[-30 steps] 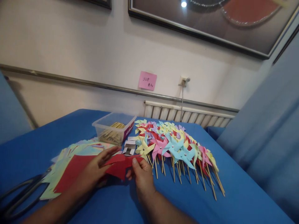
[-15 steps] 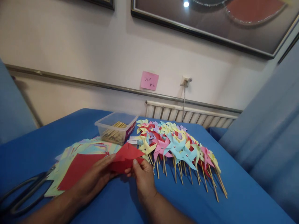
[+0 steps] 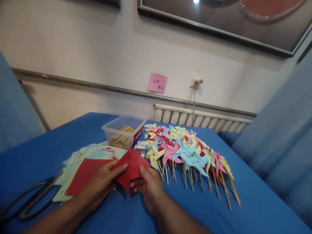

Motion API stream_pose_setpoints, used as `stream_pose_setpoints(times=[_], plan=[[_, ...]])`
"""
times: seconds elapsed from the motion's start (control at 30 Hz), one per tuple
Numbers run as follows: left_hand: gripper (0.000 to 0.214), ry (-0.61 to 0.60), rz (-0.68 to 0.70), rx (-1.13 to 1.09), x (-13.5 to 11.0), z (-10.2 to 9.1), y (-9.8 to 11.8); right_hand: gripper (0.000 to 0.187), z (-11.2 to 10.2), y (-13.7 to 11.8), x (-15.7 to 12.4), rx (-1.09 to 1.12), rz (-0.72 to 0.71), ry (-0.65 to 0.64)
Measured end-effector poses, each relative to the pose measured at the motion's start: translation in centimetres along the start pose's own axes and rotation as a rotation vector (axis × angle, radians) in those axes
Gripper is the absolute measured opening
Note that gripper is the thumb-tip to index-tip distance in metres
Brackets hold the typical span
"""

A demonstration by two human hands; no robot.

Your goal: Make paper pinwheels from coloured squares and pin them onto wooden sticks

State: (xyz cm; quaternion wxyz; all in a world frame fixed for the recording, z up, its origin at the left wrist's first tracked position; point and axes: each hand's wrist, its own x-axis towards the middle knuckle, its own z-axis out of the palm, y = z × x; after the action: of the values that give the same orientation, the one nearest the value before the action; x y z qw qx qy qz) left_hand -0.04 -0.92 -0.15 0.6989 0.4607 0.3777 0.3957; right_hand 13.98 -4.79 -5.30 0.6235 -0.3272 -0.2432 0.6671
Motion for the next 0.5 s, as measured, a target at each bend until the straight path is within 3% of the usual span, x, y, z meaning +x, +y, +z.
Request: stream_pose_setpoints(times=[0.2,0.5], plan=[[0.024,0.016,0.016,-0.007,0.03,0.04,-0.04,0.040,-0.06,0.05,0.12,-0.069,-0.028,-0.025],[0.024,0.192,0.076,-0.058,0.19,-0.01,0.48,0.021,0.70,0.26,-0.63,-0.392,-0.524,0.253]])
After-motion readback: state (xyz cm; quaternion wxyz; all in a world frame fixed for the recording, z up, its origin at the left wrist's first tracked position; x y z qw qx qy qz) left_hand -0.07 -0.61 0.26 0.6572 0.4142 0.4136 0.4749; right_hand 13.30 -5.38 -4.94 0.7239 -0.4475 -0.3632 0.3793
